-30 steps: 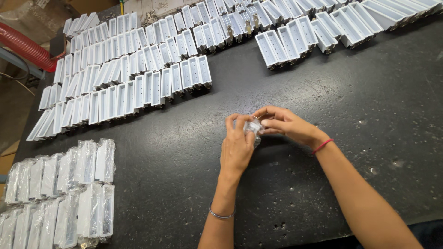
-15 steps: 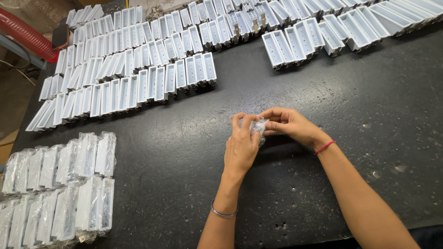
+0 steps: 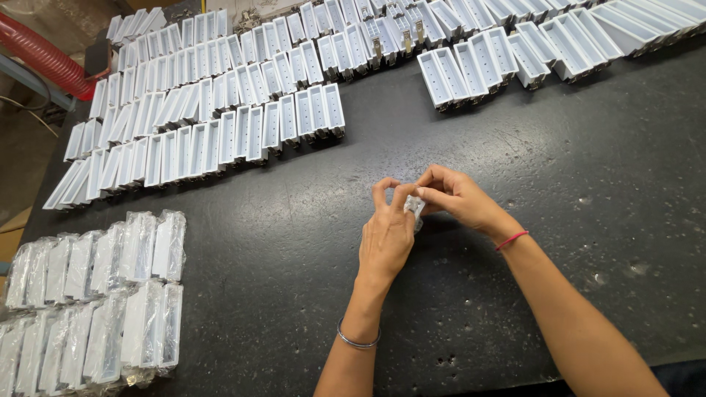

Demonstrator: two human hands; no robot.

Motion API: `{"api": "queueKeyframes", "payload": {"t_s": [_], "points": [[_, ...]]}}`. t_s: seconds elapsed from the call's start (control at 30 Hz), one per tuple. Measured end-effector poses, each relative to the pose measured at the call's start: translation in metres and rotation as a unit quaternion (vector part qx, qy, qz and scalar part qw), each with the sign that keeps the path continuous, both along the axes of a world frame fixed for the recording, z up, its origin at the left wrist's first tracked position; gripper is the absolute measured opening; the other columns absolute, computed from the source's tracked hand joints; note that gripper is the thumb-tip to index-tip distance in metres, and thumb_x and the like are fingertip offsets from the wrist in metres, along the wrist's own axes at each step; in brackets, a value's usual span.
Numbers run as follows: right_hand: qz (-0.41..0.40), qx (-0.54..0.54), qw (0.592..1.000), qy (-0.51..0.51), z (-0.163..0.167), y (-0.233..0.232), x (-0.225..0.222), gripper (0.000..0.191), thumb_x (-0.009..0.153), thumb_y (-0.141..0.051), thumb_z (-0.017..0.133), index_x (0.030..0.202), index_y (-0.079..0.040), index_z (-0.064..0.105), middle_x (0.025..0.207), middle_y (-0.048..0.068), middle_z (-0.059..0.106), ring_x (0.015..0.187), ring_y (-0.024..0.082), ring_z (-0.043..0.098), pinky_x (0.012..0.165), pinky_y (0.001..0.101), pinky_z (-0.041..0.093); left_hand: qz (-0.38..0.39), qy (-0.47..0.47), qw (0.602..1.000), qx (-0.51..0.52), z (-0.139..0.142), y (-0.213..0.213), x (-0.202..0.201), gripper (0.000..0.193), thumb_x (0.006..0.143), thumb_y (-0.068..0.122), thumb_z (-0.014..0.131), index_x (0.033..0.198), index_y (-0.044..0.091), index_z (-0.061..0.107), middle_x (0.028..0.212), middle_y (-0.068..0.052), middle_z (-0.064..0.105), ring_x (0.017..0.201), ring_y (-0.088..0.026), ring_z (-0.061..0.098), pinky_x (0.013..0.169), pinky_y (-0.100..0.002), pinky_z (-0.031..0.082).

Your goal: The person repeatedly wraps individual white rectangular components in clear plastic bags. They pick up a component, place it in a bag, fold the bag around it, and set the wrapped unit aside. The process is repeated multiple times across the table.

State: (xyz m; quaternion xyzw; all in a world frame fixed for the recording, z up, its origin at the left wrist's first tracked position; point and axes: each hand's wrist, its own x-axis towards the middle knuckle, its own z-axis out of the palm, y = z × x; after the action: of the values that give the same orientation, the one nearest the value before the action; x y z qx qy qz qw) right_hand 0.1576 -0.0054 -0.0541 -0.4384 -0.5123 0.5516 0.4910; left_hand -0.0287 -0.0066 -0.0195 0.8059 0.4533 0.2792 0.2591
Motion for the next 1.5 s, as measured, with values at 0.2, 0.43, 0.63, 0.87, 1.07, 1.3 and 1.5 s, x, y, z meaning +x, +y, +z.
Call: {"api": "queueKeyframes", "payload": {"t_s": [0.2,0.43,0.63,0.87,1.07,1.3,1.5], "points": [[-0.03,0.008,0.999,-0.025,-0.007,0.002,-0.003,0.013,0.099,-0.014,0.063,0.105,-0.002,0.063,0.097,0.004,0.068,0.092,0.011,0.067,0.083,0.033,0.063,-0.001,-0.021,1.0,0.001,0.004,-0.003,-0.001,0.033,0.094,0.014,0.055,0.127,0.018,0.051,0.14,-0.013,0.048,0.079,-0.036,0.073,0.07,-0.05,0.059],[-0.022,-0.018,1.0,0.011,-0.006,0.001,-0.003,0.016,0.098,-0.016,0.066,0.105,-0.002,0.067,0.1,0.006,0.071,0.094,0.012,0.069,0.083,0.0324,0.062,0.005,-0.053,0.997,-0.057,0.009,-0.004,-0.002,0.025,0.096,0.026,0.058,0.12,0.019,0.053,0.135,-0.007,0.051,0.079,-0.032,0.074,0.071,-0.047,0.058],[-0.039,-0.031,0.999,-0.021,-0.005,0.002,-0.006,0.024,0.099,-0.018,0.061,0.115,-0.002,0.07,0.106,0.008,0.073,0.099,0.015,0.072,0.089,0.0334,0.063,0.018,-0.08,0.996,-0.041,-0.001,0.0,-0.003,0.033,0.095,0.027,0.058,0.125,0.017,0.046,0.136,-0.01,0.05,0.085,-0.036,0.073,0.075,-0.05,0.056],[-0.057,0.079,0.974,-0.206,0.004,-0.004,-0.025,0.037,0.1,-0.018,0.058,0.133,-0.006,0.065,0.125,0.009,0.072,0.115,0.017,0.066,0.1,0.0317,0.051,0.109,-0.109,0.985,-0.084,-0.022,0.009,-0.004,0.041,0.098,0.034,0.055,0.132,0.015,0.042,0.131,-0.016,0.056,0.102,-0.046,0.067,0.084,-0.055,0.051],[-0.038,0.201,0.934,-0.294,-0.009,0.009,-0.005,0.043,0.099,-0.016,0.061,0.14,-0.005,0.064,0.161,0.016,0.047,0.14,0.028,0.05,0.106,0.039,0.045,0.12,-0.111,0.987,-0.007,-0.029,0.013,0.003,0.044,0.096,0.034,0.056,0.135,0.015,0.049,0.143,-0.018,0.052,0.112,-0.046,0.065,0.091,-0.058,0.051],[-0.062,0.142,0.971,-0.182,-0.068,0.032,0.042,0.045,0.111,-0.019,0.059,0.154,-0.01,0.05,0.152,0.02,0.054,0.139,0.026,0.055,0.114,0.0375,0.044,0.005,-0.007,1.0,-0.018,-0.04,0.012,-0.008,0.074,0.073,0.021,0.072,0.144,0.024,0.049,0.137,-0.018,0.053,0.113,-0.041,0.065,0.097,-0.049,0.054],[-0.094,0.155,0.936,-0.302,-0.058,0.02,0.041,0.031,0.105,-0.018,0.065,0.134,-0.007,0.066,0.158,0.016,0.053,0.131,0.028,0.059,0.107,0.0381,0.05,0.148,0.163,0.928,0.302,-0.018,0.053,-0.103,0.055,0.079,-0.005,0.061,0.13,0.015,0.063,0.143,-0.005,0.06,0.132,-0.022,0.059,0.113,-0.048,0.044]]}}
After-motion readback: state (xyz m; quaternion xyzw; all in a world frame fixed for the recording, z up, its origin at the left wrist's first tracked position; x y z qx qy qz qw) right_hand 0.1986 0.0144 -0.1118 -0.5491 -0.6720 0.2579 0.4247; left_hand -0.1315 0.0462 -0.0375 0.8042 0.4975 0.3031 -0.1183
